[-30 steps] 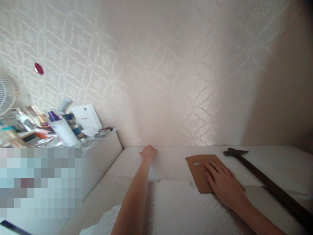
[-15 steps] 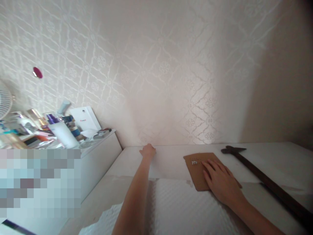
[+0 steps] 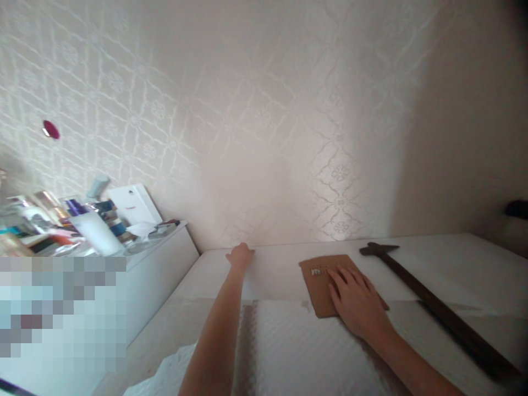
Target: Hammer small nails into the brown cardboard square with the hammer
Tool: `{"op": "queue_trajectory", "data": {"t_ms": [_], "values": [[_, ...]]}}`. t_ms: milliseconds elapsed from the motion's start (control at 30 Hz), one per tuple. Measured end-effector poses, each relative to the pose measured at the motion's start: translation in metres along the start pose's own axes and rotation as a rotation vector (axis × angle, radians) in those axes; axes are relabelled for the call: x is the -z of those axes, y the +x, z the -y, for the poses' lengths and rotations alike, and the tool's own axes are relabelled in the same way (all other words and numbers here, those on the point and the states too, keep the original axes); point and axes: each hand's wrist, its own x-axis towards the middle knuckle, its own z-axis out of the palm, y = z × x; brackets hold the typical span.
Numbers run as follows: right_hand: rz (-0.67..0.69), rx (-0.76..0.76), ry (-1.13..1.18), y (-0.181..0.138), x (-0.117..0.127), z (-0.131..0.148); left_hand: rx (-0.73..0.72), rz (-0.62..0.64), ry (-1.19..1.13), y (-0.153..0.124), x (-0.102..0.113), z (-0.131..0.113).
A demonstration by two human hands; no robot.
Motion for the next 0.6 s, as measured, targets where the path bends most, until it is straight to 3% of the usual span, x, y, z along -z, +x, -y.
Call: {"op": "queue_trajectory", "data": {"t_ms": [267,600], "values": [[0.003,-0.011,0.005,0.0002,-0.0005,0.0014,0.053,0.074,-0.02,0.0049,0.0076,-0.0046],[0.047,-0.017,0.008,0.0017,0.0073,0.0035,0.039,-0.054,-0.14,0.001,0.0088,-0.0059]]}}
